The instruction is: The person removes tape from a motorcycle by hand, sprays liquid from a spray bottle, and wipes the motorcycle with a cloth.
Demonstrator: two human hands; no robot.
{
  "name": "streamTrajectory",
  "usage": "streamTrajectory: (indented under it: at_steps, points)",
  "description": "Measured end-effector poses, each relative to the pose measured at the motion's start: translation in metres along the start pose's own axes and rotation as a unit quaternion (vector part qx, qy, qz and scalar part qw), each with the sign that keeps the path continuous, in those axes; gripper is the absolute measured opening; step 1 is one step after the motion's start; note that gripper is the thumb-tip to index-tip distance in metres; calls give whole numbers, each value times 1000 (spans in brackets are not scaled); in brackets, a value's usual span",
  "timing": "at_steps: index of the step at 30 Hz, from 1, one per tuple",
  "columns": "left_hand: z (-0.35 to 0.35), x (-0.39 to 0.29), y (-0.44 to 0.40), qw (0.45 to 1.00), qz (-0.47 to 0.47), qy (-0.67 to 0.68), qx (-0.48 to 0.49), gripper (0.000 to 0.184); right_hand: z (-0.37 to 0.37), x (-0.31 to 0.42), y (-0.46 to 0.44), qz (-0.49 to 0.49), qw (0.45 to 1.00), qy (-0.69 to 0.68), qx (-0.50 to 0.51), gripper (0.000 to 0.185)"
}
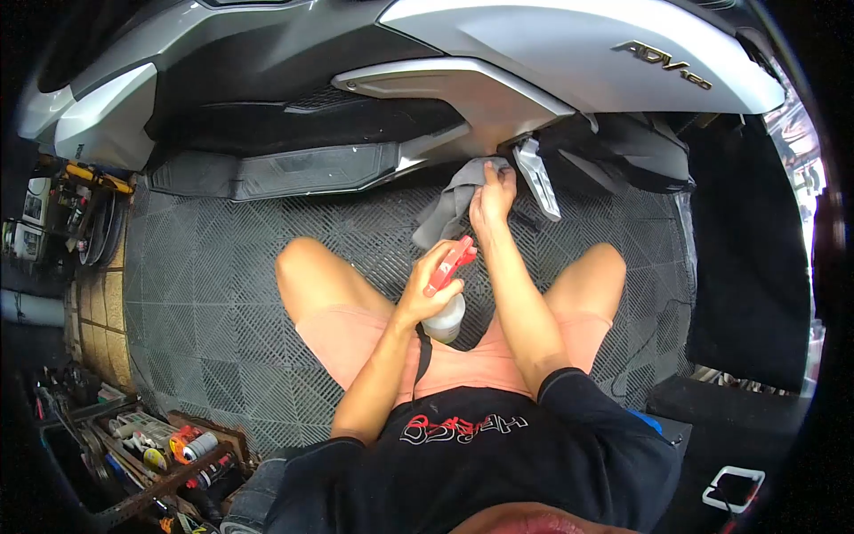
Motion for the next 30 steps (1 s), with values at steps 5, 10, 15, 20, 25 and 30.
streamTrajectory:
  at_steps: [5, 10, 15, 20, 25, 30]
  points:
    - [-7, -6, -3, 996, -74, -48, 13, 48, -17, 39, 24, 78, 995, -53, 23, 30]
    - [6, -12, 5, 998, -44, 19, -47, 50, 10, 28, 39, 10, 997, -42, 69, 26]
    - [2, -20, 1, 1000, -14, 14, -3, 61, 64, 64, 90, -105, 966, 14, 237, 31]
    - [-19, -19, -10, 983, -47, -176, -11, 52, 75, 83, 108, -78, 946, 86, 302, 31]
    - [-35, -42, -19, 982, -21, -186, -41, 51, 76, 83, 93, -81, 952, 39, 291, 28]
    - [-44, -40, -14, 962, 20, -264, -62, 50, 69, 78, 90, -168, 935, -32, 311, 26]
Point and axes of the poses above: each hand's wrist, its own y-axis away from the middle knuckle, its own z-axis out of the back of the hand, x = y × z, the point moved 3 cm from there along -y, towards the middle knuckle, and after that the axes turned 3 degrees about y, right-handed, at the moved point
